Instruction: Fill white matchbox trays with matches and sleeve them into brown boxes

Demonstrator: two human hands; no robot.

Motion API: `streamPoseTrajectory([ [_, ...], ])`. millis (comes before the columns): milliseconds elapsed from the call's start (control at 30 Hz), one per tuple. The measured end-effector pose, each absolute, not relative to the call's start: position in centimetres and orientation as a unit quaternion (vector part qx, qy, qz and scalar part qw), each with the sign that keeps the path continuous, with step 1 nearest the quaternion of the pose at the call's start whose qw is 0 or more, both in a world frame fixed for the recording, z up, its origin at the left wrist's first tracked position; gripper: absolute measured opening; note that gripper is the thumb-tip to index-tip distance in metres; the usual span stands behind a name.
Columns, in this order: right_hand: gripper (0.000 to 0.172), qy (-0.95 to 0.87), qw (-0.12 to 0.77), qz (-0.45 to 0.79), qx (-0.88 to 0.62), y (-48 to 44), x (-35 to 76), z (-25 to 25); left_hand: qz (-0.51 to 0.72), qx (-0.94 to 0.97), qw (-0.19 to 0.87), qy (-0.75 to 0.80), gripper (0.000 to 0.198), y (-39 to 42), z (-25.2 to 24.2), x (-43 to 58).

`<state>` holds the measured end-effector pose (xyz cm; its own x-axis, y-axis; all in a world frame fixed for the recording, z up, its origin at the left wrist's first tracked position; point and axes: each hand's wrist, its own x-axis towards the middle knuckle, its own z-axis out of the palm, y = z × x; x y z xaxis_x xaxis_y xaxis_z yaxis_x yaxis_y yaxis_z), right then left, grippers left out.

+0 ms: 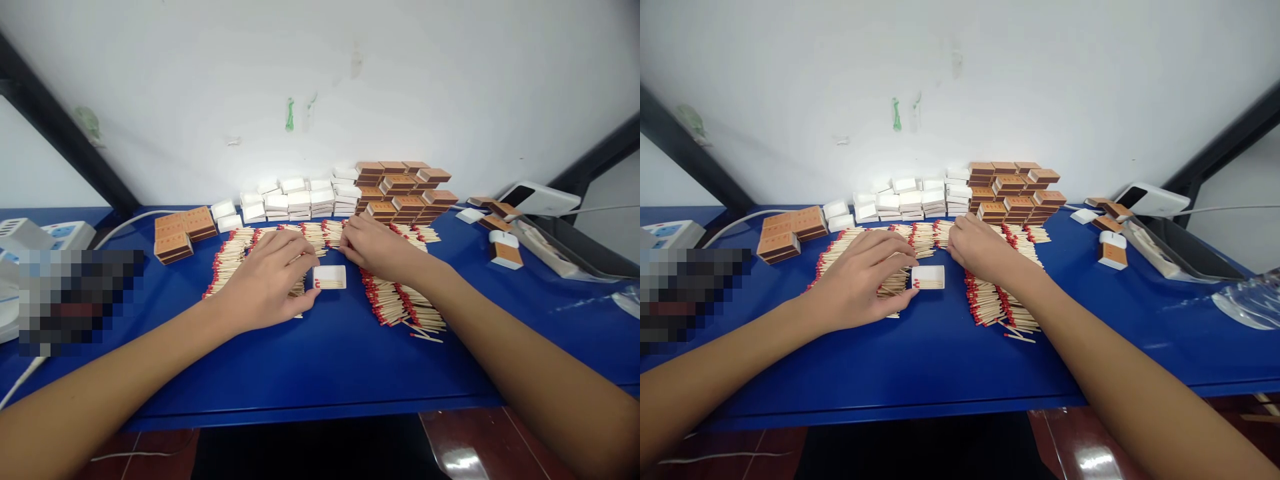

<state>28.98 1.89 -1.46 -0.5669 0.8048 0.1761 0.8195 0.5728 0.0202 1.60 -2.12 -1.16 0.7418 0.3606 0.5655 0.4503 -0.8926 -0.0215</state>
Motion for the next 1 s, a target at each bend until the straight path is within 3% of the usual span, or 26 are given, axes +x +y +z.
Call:
streamPoseTrajectory([
  [133, 0.030, -0.886, 0.096, -0.048, -0.451, 1.5, 28.9, -0.5, -0.273, -0.931, 0.074, -0.232, 0.017, -2.1, -1.2, 1.5],
  [233, 0.031, -0.870, 0.161, -0.033, -0.465, 1.0, 28.9, 0.4, -0.275, -0.927, 0.078, -0.242, 0.019, -2.1, -1.3, 1.5],
  [333, 0.029, -0.864, 0.206, 0.042, -0.459, 0.1, 28.6, 1.4, -0.287, -0.918, 0.081, -0.260, 0.021, -2.0, -1.5, 1.5],
  [433, 0.028, -0.866, 0.190, 0.165, -0.431, -0.9, 28.0, 2.2, -0.305, -0.908, 0.079, -0.278, 0.022, -1.8, -1.6, 1.5],
  [533, 0.030, -0.872, 0.171, 0.211, -0.408, -1.6, 27.5, 2.2, -0.318, -0.901, 0.084, -0.283, 0.023, -1.6, -1.5, 1.5],
  [1000, 0.022, -0.915, 0.182, 0.043, -0.358, -2.2, 26.2, 0.8, -0.299, -0.906, 0.065, -0.293, 0.026, -1.5, -1.6, 1.5],
])
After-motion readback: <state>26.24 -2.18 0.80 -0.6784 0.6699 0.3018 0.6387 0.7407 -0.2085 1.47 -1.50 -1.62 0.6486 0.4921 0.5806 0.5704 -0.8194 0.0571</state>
